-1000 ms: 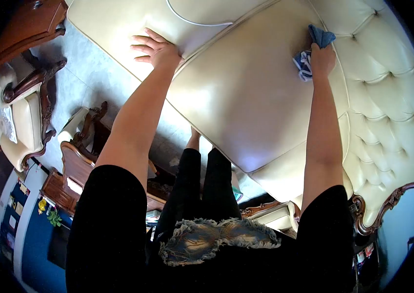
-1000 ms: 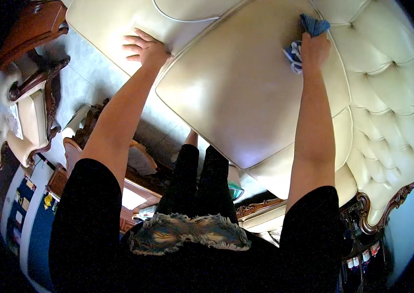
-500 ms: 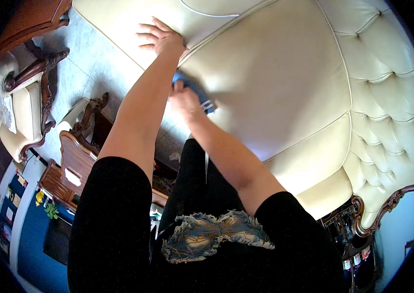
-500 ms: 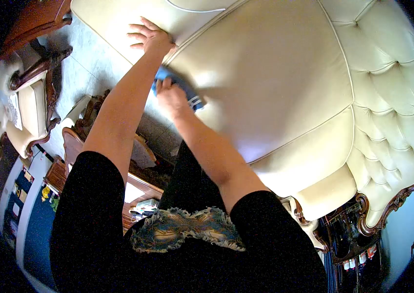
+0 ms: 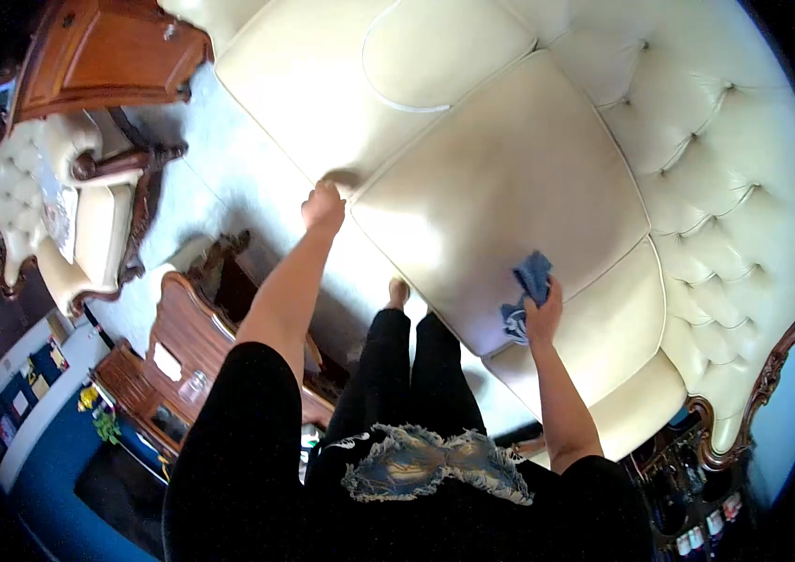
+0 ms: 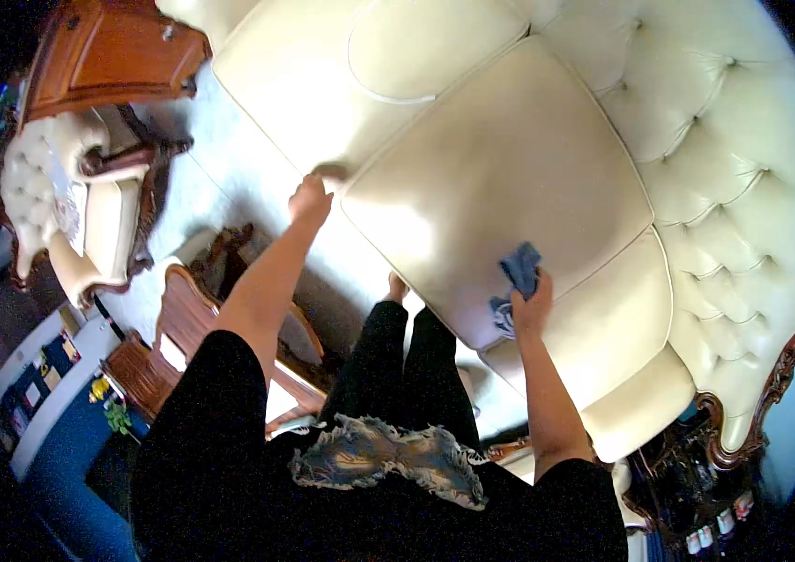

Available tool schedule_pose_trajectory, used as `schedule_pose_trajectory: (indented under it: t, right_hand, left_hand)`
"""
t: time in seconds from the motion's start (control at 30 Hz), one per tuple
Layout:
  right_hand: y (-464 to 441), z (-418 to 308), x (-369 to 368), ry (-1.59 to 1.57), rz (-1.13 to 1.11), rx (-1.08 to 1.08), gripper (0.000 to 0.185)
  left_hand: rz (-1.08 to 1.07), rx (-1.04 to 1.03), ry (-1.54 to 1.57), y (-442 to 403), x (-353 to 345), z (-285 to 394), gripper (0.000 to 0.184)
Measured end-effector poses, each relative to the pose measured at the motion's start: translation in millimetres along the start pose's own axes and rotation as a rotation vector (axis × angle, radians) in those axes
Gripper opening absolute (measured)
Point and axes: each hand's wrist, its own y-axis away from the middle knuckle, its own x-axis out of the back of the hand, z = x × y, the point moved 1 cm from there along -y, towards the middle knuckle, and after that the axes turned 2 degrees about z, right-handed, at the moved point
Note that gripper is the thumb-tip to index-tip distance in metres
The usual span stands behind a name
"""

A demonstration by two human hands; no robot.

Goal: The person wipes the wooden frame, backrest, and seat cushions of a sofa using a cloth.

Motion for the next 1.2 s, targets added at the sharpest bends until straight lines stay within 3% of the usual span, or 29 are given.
schedule_pose_trajectory:
  t: [0.03, 0.07, 0.1, 0.13, 0.17, 0.27, 0.33, 0.43, 0.57, 0.67, 0.77, 0.8, 0.83, 0.93, 1.0, 1.17, 1.2]
  right_hand:
    - [-3, 15, -8, -0.022, 0.027, 0.005, 0.065]
    - [-2, 46, -30, 0.163, 0.042, -0.047, 0.071]
    - [-3, 64, -44, 0.353, 0.05, -0.108, 0.078]
    - [-7, 57, -47, 0.341, 0.065, -0.118, 0.078]
    - [-12, 51, -58, 0.354, -0.113, -0.296, 0.087]
    - [-33, 22, -67, 0.411, -0.297, -0.516, 0.089]
    - [-41, 37, -78, 0.639, -0.469, -0.288, 0.08]
    - [-44, 44, -78, 0.7, -0.465, -0.248, 0.07]
    - [-44, 41, -71, 0.692, -0.534, -0.237, 0.069]
    - [-47, 50, -80, 0.525, -0.411, -0.379, 0.086]
    - [-52, 40, -71, 0.697, -0.613, -0.292, 0.091]
    - [-49, 52, -74, 0.61, -0.542, -0.367, 0.095]
    - [-45, 49, -72, 0.525, -0.474, -0.442, 0.099]
    - [-39, 16, -45, 0.419, -0.343, -0.58, 0.099]
    - [-20, 32, -55, 0.404, -0.144, -0.505, 0.098]
    - [23, 15, -116, 0.246, -0.293, -0.577, 0.092]
    - [26, -40, -106, 0.067, -0.397, -0.62, 0.083]
  left_hand:
    - [0.128, -0.092, 0.028, 2, 12, 15, 0.055]
    - [0.25, -0.187, 0.054, 3, 23, 33, 0.048]
    - [0.324, -0.261, 0.121, -2, 35, 53, 0.049]
    - [0.389, -0.336, 0.189, -6, 46, 75, 0.05]
    - [0.483, -0.408, 0.191, -9, 55, 95, 0.051]
    - [0.484, -0.432, -0.016, -18, 84, 152, 0.05]
    - [0.415, -0.434, -0.134, -34, 89, 172, 0.046]
    - [0.298, -0.296, -0.298, -50, 89, 182, 0.041]
    - [0.331, -0.384, -0.382, -73, 57, 152, 0.031]
    - [0.373, -0.518, -0.482, -63, 62, 131, 0.027]
    - [0.44, -0.676, -0.511, -65, 72, 122, 0.023]
    - [0.467, -0.743, -0.5, -67, 71, 118, 0.021]
    - [0.597, -0.823, -0.398, -74, 68, 115, 0.016]
    - [0.481, -0.697, -0.237, -58, 71, 122, 0.012]
    - [0.44, -0.725, -0.045, -35, 85, 106, 0.011]
    - [0.557, -0.835, 0.283, 11, 174, -16, 0.011]
    - [0.586, -0.83, 0.387, 14, 188, -50, 0.012]
